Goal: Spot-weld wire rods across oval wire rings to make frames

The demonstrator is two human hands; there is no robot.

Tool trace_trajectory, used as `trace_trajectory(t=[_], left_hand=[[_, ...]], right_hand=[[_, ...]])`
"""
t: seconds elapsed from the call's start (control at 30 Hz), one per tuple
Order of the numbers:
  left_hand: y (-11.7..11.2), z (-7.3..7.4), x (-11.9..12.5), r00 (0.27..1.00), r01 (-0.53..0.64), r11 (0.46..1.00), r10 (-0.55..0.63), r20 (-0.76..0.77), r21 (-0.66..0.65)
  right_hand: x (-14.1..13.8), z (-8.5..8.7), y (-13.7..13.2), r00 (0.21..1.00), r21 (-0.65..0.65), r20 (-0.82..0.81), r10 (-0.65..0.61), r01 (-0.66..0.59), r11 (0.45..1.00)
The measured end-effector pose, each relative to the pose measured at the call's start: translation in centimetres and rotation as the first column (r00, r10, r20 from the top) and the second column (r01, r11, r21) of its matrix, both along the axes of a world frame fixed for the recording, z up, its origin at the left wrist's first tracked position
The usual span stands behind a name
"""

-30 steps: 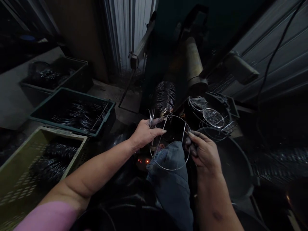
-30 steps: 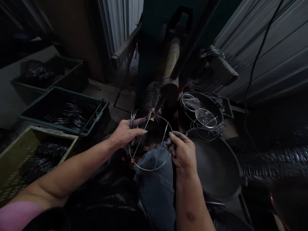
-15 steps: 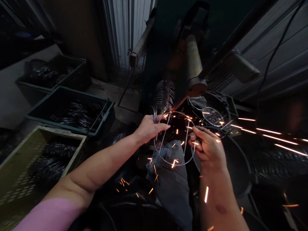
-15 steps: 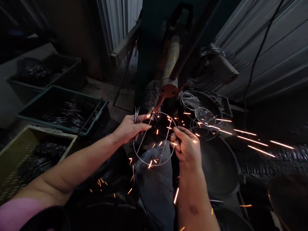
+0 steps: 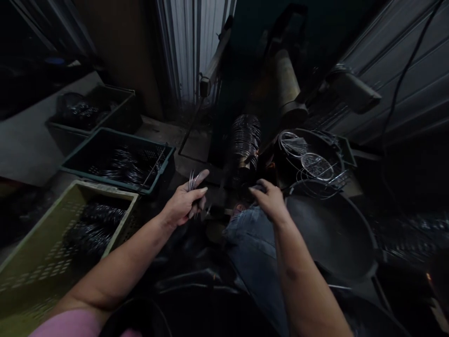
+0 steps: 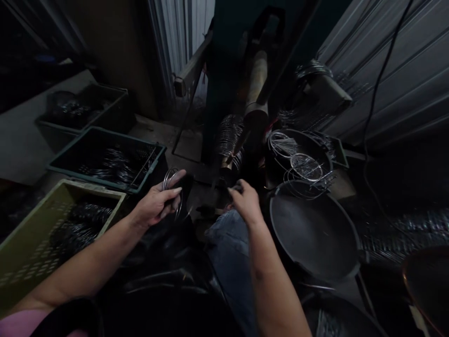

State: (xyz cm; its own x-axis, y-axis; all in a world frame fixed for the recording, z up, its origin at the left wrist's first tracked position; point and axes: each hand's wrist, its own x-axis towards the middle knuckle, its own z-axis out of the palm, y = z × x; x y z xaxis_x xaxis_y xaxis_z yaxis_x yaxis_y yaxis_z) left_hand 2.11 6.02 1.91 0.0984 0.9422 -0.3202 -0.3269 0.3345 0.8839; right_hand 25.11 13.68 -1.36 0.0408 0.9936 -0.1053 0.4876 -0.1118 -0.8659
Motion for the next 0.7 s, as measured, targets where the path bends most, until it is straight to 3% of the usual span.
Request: trace_trajectory(t=[0.07,0.13,0.2,0.37,0.43,0.57,0.63,0.67,0.7], left_hand=[[-1.1,0.1,-0.7,0.993,0.075,0.997,-0.074,0.096,-0.005],[-1.8,0.1,-1.2,0.972,0.144,0.990,-0.140,0.187,-0.009],[-2.2,0.0,-1.3,0.960,0.167,0.986,-0.158,0.232,-0.020],[-2.8,-1.9,0.2,0.983,0.013,0.993,0.009,0.185,-0.119],[-3.2,-3.3,1.7,0.992,0.023,0.987,-0.003,0.122,-0.157],[-4.0,-6.5,4.4,0.989,0.124,0.962,-0.140,-0.049,-0.244],[-4.1,-7.6,5.1,0.970,0.157,0.952,-0.199,-0.140,-0.263],[-4.1,-7.9,5.3,0.960,0.172,0.947,-0.223,-0.170,-0.271],[-4.0,-8.0,5.4,0.952,0.187,0.941,-0.244,-0.183,-0.281]], right_hand=[[-1.8,-1.4,-1.8,0.992,-0.013,-0.046,0.120,-0.121,0.993],[-3.5,-2.2,-3.6,0.954,-0.046,-0.198,0.225,-0.238,0.970],[-4.5,-2.3,-4.9,0.911,-0.075,-0.324,0.255,-0.294,0.953],[-3.7,-1.6,-7.6,0.905,-0.148,-0.422,0.047,-0.120,0.982],[-2.7,-1.6,-9.1,0.898,-0.191,-0.439,-0.041,-0.048,0.980],[2.5,-2.3,-12.2,0.914,-0.182,-0.369,-0.168,0.107,0.977],[7.5,-3.2,-13.9,0.941,-0.065,-0.148,-0.305,0.298,0.952],[10.5,-3.8,-14.8,0.905,-0.004,0.034,-0.425,0.425,0.905],[13.5,-4.6,-15.7,0.820,0.011,0.222,-0.527,0.539,0.842]])
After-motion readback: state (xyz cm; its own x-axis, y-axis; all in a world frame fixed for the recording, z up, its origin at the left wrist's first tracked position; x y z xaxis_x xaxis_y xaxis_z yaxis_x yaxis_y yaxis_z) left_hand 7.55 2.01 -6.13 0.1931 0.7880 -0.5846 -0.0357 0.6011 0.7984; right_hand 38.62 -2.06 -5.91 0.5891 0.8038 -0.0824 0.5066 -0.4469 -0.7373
